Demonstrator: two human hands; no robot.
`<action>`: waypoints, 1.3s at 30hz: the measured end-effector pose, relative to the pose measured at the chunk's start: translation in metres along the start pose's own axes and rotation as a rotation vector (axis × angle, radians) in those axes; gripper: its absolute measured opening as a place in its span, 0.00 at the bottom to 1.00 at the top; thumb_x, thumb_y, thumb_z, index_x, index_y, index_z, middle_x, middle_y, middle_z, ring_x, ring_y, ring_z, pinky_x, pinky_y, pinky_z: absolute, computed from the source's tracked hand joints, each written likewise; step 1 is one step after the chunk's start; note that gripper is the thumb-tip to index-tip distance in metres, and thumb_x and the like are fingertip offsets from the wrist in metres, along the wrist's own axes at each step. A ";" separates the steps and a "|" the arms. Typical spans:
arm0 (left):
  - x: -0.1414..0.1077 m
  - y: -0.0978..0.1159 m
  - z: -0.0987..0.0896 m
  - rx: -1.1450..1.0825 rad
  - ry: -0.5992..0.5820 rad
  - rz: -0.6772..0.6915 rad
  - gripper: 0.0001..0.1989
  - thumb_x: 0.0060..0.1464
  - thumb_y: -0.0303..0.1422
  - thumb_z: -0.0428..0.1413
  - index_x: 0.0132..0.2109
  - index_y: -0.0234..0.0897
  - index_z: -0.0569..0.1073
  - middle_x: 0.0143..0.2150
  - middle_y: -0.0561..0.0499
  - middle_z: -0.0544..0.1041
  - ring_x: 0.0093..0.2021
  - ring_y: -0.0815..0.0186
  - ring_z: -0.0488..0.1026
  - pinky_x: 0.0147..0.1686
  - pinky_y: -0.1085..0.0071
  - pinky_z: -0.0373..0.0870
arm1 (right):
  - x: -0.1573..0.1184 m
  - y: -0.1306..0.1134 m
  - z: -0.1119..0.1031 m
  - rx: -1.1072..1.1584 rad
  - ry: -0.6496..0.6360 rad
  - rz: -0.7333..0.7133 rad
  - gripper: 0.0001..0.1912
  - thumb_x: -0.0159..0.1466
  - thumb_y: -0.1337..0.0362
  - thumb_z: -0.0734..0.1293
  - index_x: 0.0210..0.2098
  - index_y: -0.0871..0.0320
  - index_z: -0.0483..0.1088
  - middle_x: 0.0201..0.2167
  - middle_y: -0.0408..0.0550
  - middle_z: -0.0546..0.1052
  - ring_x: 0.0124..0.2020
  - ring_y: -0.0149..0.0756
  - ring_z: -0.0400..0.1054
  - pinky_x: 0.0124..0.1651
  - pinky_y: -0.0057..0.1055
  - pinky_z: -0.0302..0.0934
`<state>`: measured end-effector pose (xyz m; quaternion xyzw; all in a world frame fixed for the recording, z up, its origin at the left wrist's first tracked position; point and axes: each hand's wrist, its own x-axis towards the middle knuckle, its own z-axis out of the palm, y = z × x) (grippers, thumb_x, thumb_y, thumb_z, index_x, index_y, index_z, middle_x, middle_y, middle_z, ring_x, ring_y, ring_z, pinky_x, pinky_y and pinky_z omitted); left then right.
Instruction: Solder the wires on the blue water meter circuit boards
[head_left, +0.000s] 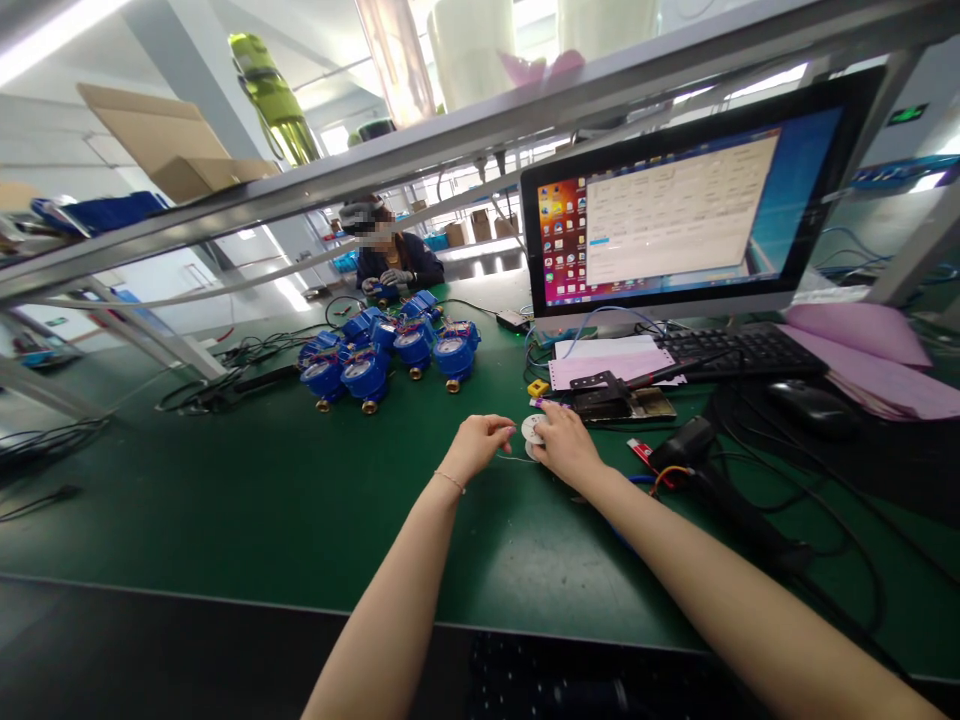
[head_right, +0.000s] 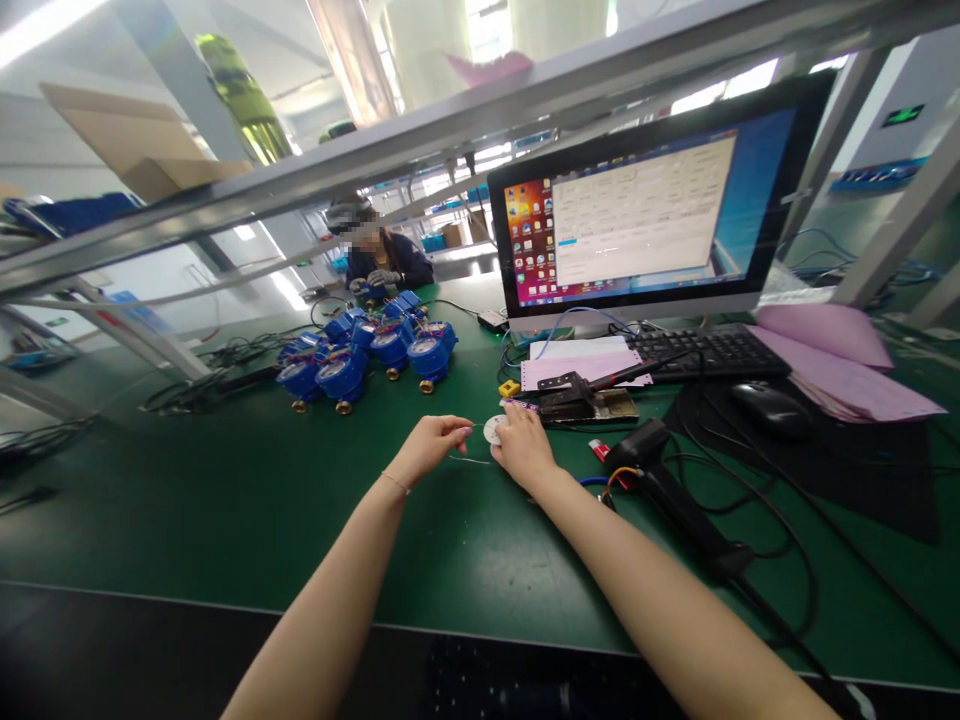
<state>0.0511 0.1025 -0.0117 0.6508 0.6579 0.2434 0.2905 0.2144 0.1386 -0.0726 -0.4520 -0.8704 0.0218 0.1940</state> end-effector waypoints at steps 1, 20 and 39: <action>-0.002 -0.003 0.001 -0.067 0.007 -0.012 0.16 0.51 0.35 0.51 0.43 0.32 0.76 0.24 0.52 0.77 0.21 0.71 0.67 0.24 0.75 0.62 | 0.003 -0.001 0.000 -0.018 -0.027 0.002 0.12 0.57 0.65 0.66 0.38 0.66 0.73 0.56 0.62 0.62 0.58 0.49 0.53 0.59 0.41 0.48; -0.008 -0.060 0.077 -0.832 0.392 -0.126 0.30 0.51 0.51 0.50 0.52 0.30 0.68 0.26 0.53 0.72 0.18 0.77 0.61 0.16 0.80 0.58 | 0.047 -0.009 -0.006 -0.195 -0.230 0.122 0.14 0.62 0.59 0.64 0.42 0.64 0.69 0.49 0.54 0.67 0.51 0.41 0.60 0.54 0.43 0.53; -0.001 -0.052 0.064 -0.745 0.524 -0.074 0.17 0.49 0.40 0.55 0.40 0.31 0.73 0.27 0.51 0.76 0.18 0.76 0.64 0.18 0.78 0.60 | 0.031 0.018 -0.043 -0.020 -0.142 -0.020 0.17 0.57 0.70 0.65 0.46 0.57 0.70 0.44 0.50 0.73 0.44 0.40 0.68 0.43 0.29 0.59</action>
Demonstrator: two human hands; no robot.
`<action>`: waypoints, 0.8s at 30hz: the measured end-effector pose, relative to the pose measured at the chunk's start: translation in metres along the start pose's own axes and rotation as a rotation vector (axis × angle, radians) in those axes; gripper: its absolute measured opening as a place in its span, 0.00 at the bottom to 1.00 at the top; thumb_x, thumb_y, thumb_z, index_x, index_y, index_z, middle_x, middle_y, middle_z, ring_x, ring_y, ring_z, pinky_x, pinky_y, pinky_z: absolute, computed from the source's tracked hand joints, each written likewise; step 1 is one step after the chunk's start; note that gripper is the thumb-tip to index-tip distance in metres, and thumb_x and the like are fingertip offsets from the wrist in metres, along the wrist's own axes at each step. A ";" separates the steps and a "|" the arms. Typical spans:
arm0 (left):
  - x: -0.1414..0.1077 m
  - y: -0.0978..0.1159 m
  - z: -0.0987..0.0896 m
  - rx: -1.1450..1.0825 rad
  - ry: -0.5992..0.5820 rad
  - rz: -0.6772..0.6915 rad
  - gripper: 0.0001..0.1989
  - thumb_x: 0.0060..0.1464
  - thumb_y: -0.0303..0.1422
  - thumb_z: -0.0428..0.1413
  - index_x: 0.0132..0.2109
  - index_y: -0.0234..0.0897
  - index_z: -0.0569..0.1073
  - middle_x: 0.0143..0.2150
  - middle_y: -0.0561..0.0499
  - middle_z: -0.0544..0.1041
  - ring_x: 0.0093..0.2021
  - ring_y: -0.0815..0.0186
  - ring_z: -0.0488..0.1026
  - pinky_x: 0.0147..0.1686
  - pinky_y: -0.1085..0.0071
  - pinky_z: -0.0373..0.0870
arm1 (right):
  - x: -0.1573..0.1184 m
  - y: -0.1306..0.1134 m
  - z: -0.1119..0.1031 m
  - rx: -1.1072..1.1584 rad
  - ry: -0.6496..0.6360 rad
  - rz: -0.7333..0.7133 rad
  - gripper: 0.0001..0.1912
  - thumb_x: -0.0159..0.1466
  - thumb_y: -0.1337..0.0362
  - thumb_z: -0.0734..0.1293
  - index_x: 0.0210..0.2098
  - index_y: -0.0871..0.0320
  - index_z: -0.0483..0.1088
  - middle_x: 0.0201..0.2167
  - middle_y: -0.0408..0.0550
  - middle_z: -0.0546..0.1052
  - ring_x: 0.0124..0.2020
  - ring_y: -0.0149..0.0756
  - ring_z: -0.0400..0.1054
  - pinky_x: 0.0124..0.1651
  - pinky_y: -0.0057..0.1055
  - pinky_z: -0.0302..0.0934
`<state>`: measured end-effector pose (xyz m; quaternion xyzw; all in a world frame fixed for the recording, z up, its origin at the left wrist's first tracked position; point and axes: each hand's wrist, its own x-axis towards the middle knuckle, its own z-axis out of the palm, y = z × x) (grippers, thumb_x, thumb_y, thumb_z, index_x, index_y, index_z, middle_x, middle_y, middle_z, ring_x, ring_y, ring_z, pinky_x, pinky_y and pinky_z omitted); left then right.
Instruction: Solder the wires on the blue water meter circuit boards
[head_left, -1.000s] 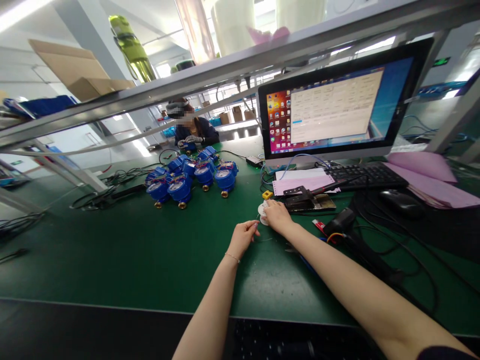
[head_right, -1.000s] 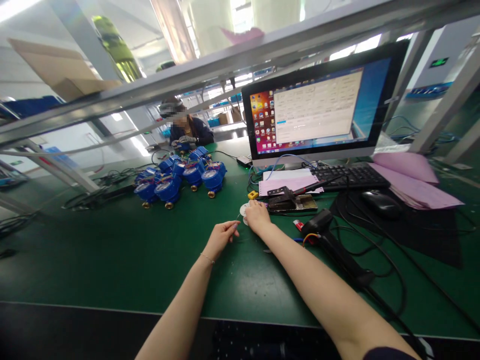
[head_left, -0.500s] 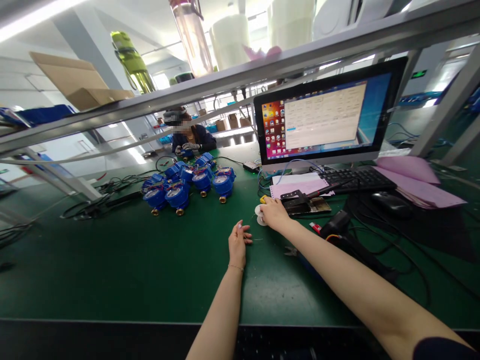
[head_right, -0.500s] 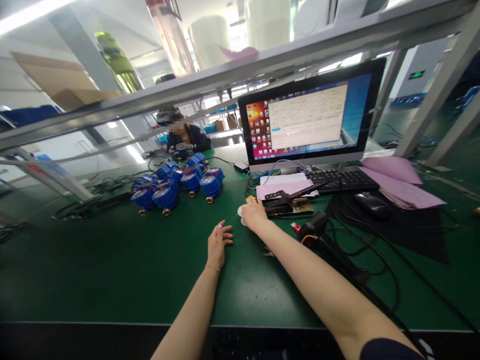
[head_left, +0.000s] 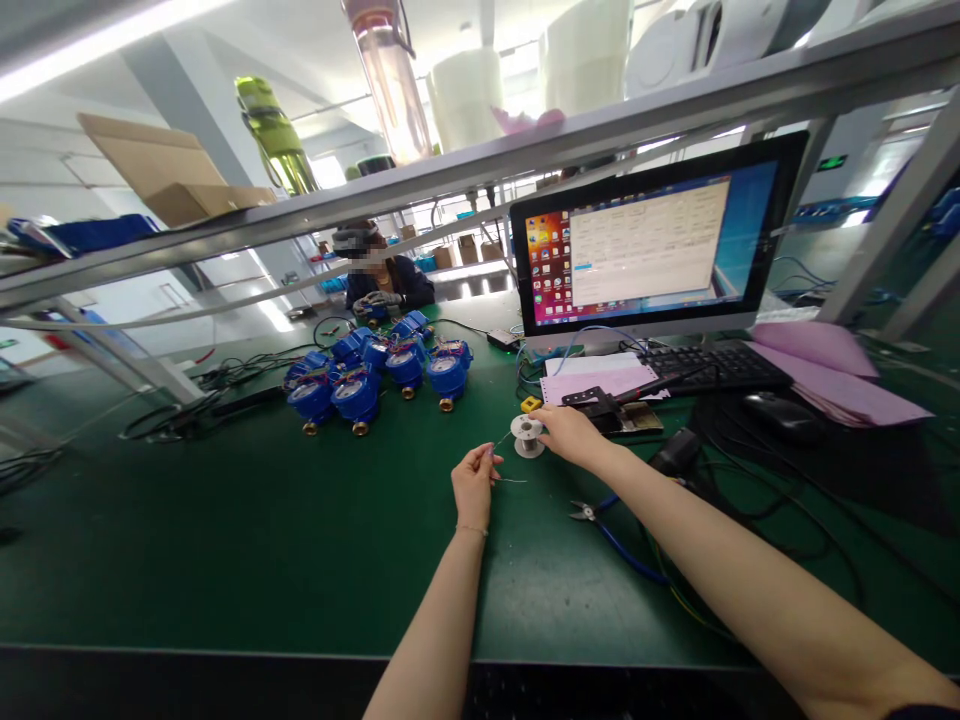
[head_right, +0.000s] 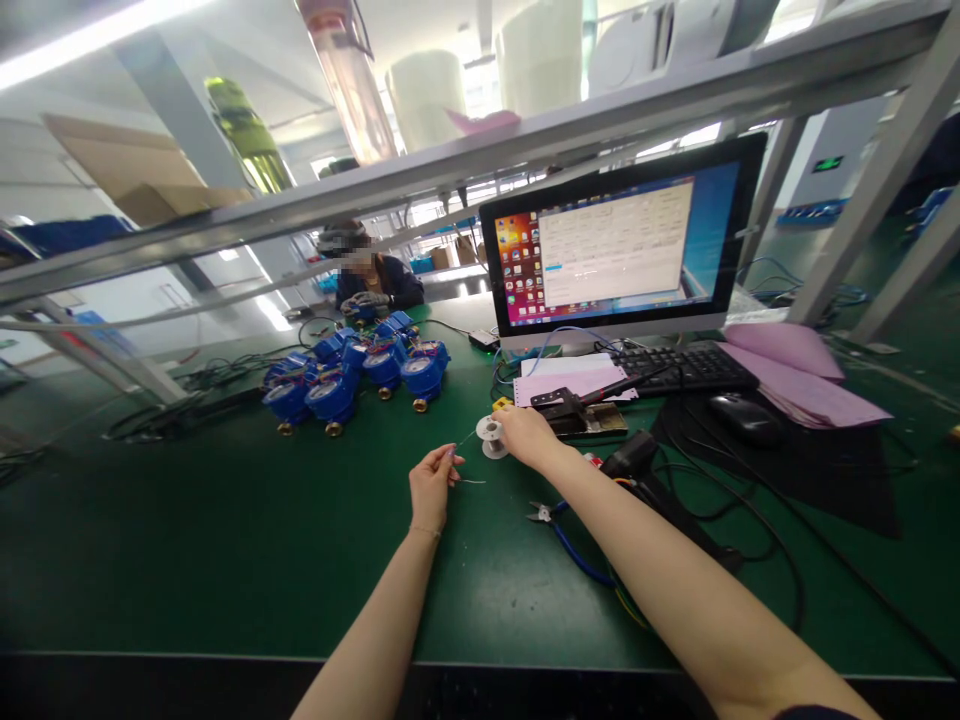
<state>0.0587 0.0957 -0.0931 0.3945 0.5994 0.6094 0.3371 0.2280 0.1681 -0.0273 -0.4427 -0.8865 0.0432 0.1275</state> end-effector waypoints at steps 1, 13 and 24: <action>0.003 0.005 0.002 0.029 -0.007 0.002 0.15 0.49 0.38 0.54 0.39 0.31 0.74 0.25 0.52 0.75 0.18 0.76 0.63 0.18 0.78 0.59 | 0.001 -0.002 0.001 0.003 0.005 -0.016 0.17 0.57 0.71 0.65 0.46 0.57 0.70 0.44 0.50 0.73 0.44 0.39 0.68 0.44 0.29 0.59; 0.032 0.031 0.028 0.366 -0.228 -0.090 0.06 0.50 0.29 0.58 0.28 0.31 0.72 0.16 0.60 0.68 0.16 0.76 0.61 0.20 0.77 0.62 | 0.005 -0.002 0.022 0.078 0.027 -0.084 0.13 0.58 0.73 0.64 0.43 0.61 0.71 0.41 0.52 0.71 0.45 0.38 0.64 0.45 0.29 0.59; 0.034 0.038 0.043 0.124 -0.111 -0.182 0.05 0.55 0.29 0.54 0.34 0.31 0.69 0.19 0.61 0.67 0.14 0.79 0.58 0.15 0.80 0.56 | 0.004 0.002 0.032 0.183 0.090 0.005 0.29 0.57 0.74 0.64 0.57 0.64 0.58 0.46 0.54 0.72 0.48 0.36 0.64 0.50 0.31 0.57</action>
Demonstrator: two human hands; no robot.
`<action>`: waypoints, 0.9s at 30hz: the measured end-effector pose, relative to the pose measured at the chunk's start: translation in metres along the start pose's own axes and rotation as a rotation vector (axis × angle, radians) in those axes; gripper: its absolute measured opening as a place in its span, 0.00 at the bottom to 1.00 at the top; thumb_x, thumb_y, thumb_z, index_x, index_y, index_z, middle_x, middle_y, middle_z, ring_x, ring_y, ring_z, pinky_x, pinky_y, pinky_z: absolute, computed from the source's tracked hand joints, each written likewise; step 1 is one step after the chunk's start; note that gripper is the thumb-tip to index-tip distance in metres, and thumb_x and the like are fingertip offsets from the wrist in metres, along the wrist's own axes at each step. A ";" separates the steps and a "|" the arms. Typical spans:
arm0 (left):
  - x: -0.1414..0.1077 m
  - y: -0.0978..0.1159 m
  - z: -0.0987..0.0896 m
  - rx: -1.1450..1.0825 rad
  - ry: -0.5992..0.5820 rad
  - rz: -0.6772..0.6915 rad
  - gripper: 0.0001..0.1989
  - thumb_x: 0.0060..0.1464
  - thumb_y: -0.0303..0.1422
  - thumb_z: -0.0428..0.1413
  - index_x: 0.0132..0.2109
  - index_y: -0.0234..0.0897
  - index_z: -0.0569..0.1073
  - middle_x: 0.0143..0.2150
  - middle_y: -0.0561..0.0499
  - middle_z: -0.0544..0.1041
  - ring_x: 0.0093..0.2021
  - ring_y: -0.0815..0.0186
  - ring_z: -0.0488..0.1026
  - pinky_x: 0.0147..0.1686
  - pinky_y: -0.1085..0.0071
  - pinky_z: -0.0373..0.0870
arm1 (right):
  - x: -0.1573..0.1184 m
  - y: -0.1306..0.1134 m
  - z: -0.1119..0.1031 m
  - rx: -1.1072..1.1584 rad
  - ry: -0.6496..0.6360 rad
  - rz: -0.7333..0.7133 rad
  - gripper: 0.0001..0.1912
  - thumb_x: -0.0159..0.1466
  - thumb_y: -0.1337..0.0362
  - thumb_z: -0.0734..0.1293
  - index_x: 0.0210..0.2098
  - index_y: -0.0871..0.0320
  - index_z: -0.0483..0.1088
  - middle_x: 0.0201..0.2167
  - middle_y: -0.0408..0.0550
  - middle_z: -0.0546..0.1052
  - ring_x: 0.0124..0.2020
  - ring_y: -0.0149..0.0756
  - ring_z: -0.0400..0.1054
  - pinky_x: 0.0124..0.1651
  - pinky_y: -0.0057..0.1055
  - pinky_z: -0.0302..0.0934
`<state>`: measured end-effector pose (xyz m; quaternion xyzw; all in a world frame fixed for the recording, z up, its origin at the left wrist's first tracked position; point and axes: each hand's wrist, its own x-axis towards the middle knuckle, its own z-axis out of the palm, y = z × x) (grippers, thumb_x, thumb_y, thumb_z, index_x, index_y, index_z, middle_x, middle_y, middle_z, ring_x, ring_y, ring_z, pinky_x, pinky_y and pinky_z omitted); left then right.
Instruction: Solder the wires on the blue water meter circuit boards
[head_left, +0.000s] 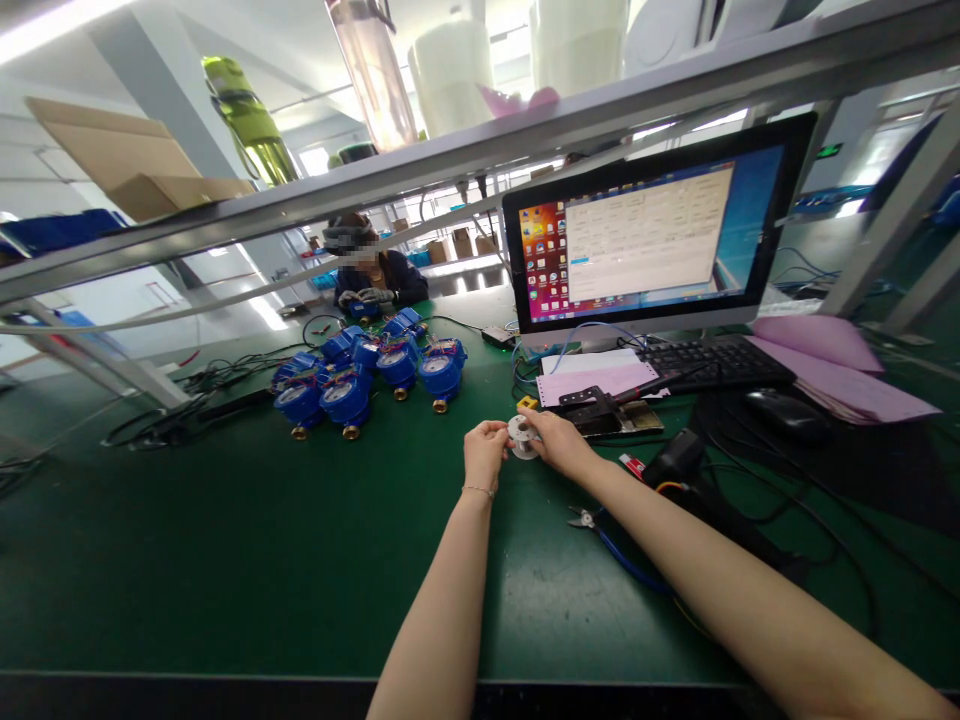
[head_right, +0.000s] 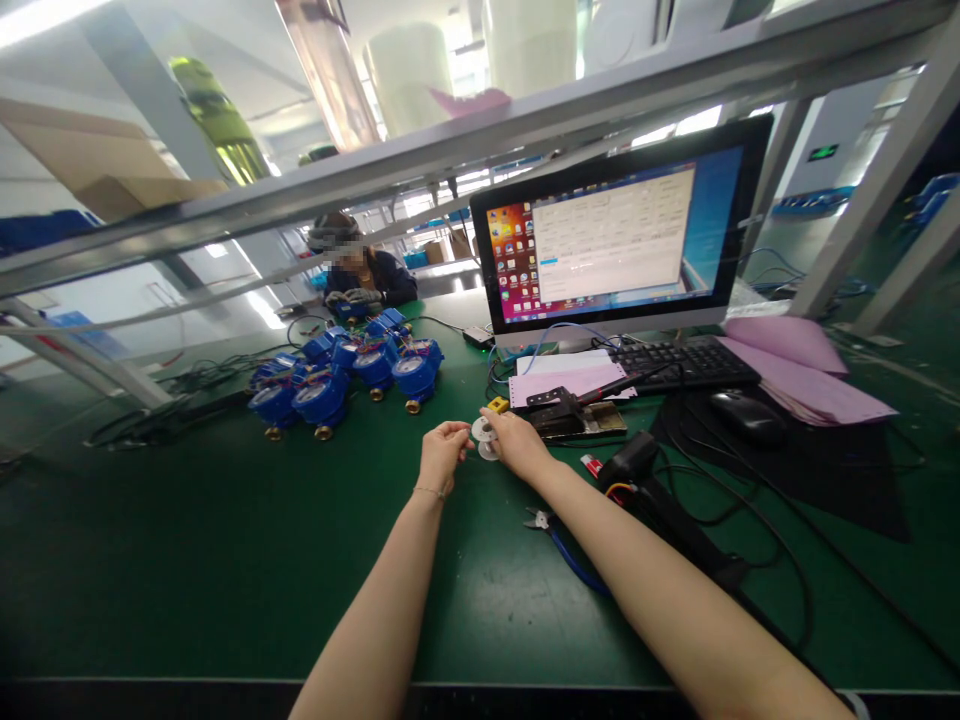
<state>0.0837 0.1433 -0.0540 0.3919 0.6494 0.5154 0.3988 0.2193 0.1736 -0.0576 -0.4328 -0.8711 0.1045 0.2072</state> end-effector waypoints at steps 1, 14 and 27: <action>0.001 -0.001 0.001 -0.037 0.022 -0.010 0.05 0.55 0.29 0.54 0.34 0.31 0.69 0.19 0.61 0.67 0.14 0.79 0.57 0.15 0.80 0.56 | 0.000 0.000 0.000 -0.003 0.005 0.011 0.28 0.57 0.74 0.64 0.57 0.64 0.58 0.46 0.54 0.72 0.47 0.37 0.65 0.49 0.31 0.57; -0.004 -0.023 0.006 -0.406 0.007 -0.128 0.06 0.55 0.31 0.53 0.35 0.31 0.69 0.20 0.59 0.69 0.16 0.78 0.59 0.16 0.79 0.53 | 0.001 -0.008 -0.004 -0.100 0.011 -0.017 0.05 0.60 0.68 0.64 0.36 0.59 0.71 0.36 0.49 0.75 0.42 0.37 0.66 0.45 0.31 0.51; -0.013 -0.017 -0.005 -0.669 -0.063 -0.121 0.06 0.49 0.26 0.55 0.34 0.35 0.65 0.28 0.58 0.75 0.12 0.85 0.52 0.32 0.75 0.71 | 0.006 -0.004 -0.005 -0.055 0.016 0.028 0.10 0.59 0.62 0.66 0.41 0.59 0.70 0.37 0.48 0.75 0.42 0.36 0.68 0.47 0.32 0.52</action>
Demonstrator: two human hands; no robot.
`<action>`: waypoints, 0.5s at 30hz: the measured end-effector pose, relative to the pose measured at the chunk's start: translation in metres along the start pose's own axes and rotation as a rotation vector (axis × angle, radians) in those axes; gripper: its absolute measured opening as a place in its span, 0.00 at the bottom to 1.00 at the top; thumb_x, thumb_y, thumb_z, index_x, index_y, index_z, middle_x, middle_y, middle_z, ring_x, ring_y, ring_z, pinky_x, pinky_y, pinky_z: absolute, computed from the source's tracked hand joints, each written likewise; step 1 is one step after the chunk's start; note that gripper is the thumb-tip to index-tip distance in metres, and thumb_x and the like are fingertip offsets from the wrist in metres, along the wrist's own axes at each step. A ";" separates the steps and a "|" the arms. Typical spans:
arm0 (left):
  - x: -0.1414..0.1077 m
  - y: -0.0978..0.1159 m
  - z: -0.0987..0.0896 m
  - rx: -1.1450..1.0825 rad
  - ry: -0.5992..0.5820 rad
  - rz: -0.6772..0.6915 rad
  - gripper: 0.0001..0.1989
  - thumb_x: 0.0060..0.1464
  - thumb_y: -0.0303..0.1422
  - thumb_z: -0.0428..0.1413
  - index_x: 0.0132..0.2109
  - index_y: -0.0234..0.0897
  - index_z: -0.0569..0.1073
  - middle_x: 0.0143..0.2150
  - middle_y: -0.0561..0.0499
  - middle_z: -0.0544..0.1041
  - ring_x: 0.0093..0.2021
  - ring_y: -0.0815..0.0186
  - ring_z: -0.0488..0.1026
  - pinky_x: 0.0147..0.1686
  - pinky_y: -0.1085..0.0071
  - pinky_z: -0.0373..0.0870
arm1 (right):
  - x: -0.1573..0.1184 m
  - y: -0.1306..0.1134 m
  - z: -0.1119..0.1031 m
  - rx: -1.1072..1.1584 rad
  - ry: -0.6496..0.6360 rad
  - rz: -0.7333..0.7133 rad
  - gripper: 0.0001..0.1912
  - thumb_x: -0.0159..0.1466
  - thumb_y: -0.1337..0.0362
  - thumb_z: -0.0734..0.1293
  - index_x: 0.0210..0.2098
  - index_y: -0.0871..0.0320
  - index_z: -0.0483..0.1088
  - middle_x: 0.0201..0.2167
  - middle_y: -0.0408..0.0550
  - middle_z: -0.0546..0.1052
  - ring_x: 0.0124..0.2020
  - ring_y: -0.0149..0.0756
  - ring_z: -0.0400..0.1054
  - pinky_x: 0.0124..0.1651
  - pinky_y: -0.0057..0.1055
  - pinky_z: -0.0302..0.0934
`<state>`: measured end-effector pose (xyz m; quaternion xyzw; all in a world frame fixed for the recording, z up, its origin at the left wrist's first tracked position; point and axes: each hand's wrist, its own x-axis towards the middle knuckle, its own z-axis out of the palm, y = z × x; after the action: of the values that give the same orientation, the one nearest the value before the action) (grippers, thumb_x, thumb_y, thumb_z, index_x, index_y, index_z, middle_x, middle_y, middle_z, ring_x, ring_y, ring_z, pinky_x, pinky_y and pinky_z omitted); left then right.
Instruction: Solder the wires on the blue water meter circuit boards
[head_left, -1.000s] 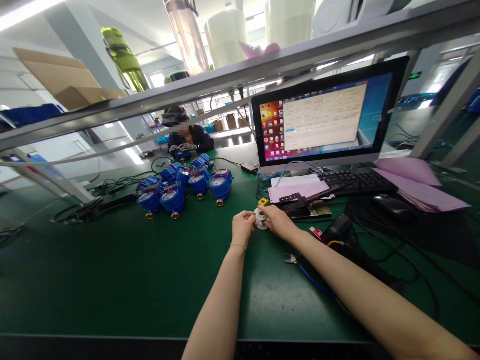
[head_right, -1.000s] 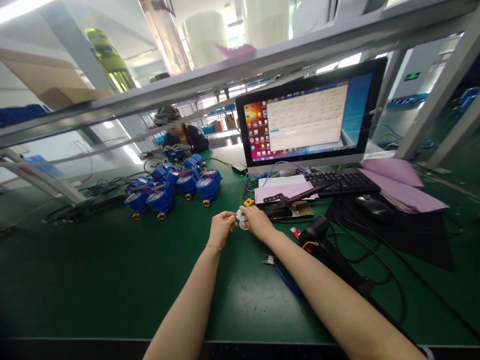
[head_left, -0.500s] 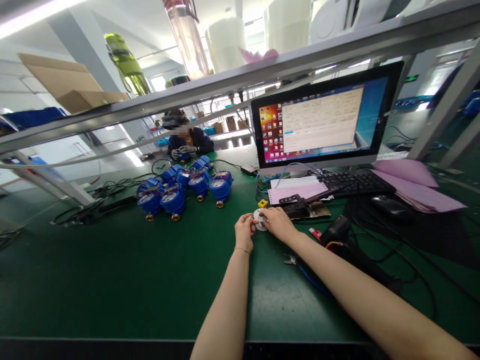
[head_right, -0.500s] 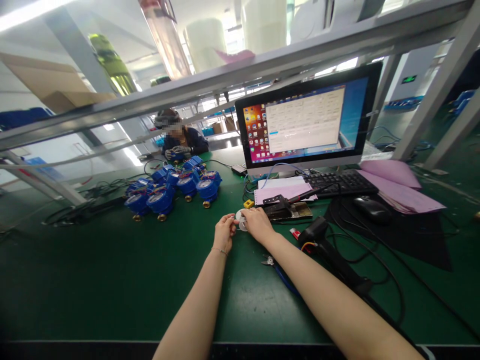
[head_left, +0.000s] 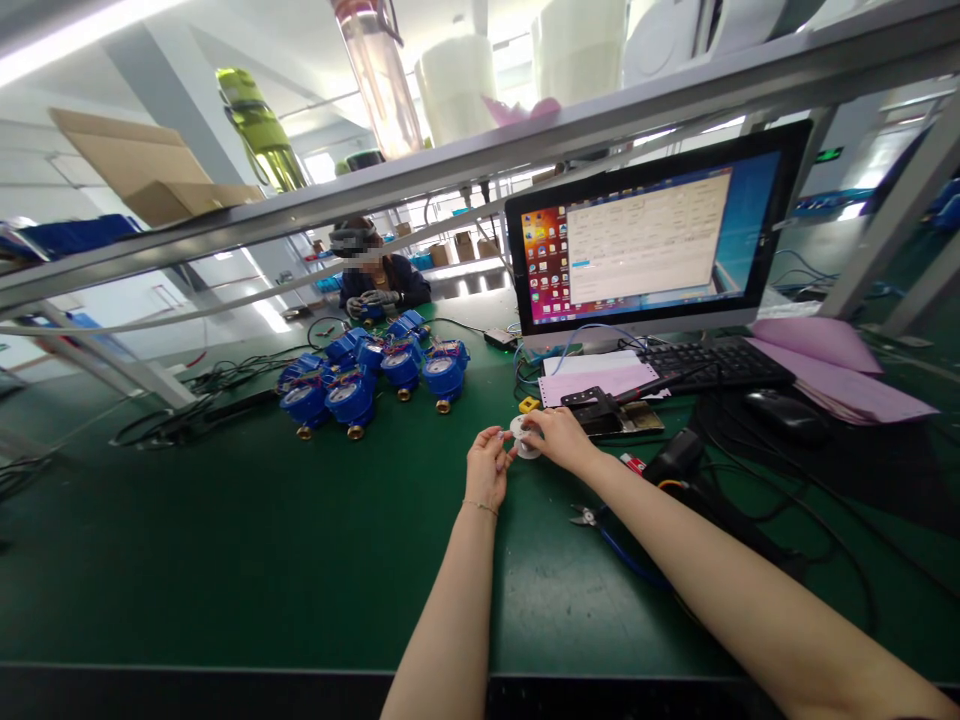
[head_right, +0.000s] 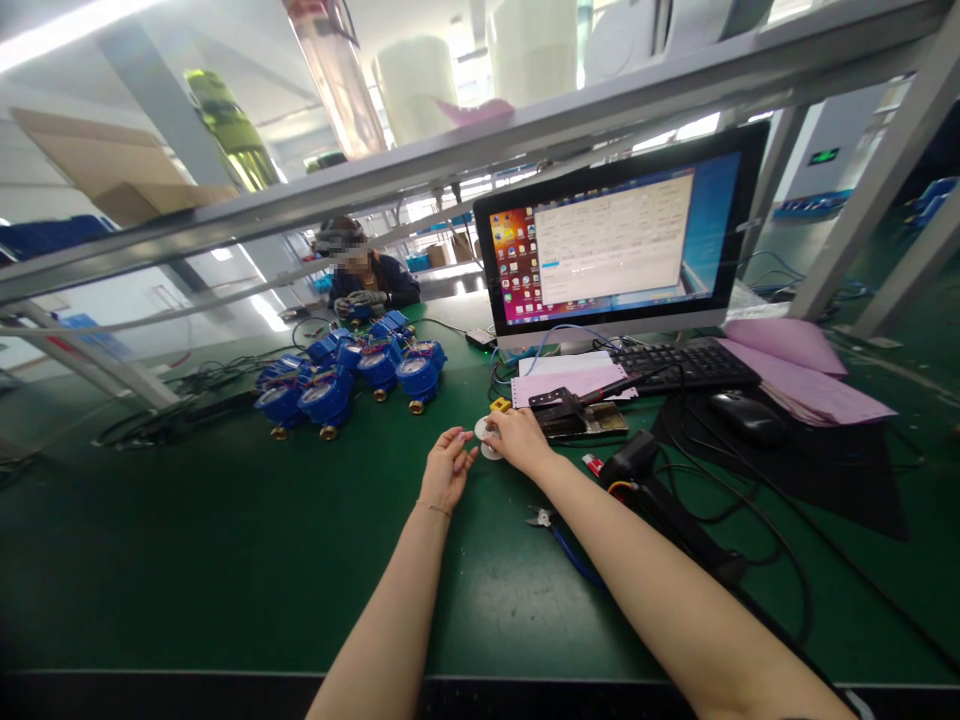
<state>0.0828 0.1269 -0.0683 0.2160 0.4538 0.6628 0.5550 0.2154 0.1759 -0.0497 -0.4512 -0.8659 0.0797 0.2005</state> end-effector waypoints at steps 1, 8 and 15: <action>0.001 0.001 0.002 0.008 -0.013 0.005 0.05 0.49 0.25 0.55 0.34 0.35 0.65 0.30 0.56 0.76 0.11 0.85 0.49 0.30 0.76 0.70 | 0.000 0.001 0.000 0.004 -0.005 0.004 0.12 0.58 0.63 0.67 0.41 0.59 0.70 0.37 0.48 0.75 0.42 0.36 0.68 0.47 0.32 0.53; 0.008 0.003 0.011 0.110 -0.118 0.017 0.08 0.43 0.21 0.58 0.33 0.32 0.67 0.31 0.52 0.77 0.22 0.76 0.69 0.24 0.77 0.69 | 0.006 -0.004 -0.005 -0.006 -0.042 0.057 0.08 0.61 0.64 0.65 0.40 0.60 0.70 0.36 0.48 0.76 0.41 0.36 0.68 0.49 0.33 0.53; 0.006 0.002 0.007 0.169 -0.113 0.051 0.14 0.39 0.24 0.61 0.36 0.33 0.67 0.32 0.50 0.78 0.28 0.71 0.74 0.25 0.78 0.69 | 0.025 -0.003 -0.008 -0.016 -0.150 0.122 0.13 0.63 0.57 0.62 0.33 0.61 0.71 0.33 0.47 0.74 0.40 0.34 0.68 0.49 0.39 0.59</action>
<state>0.0855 0.1355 -0.0640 0.3107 0.4702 0.6229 0.5425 0.2035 0.1948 -0.0349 -0.4973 -0.8501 0.1185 0.1263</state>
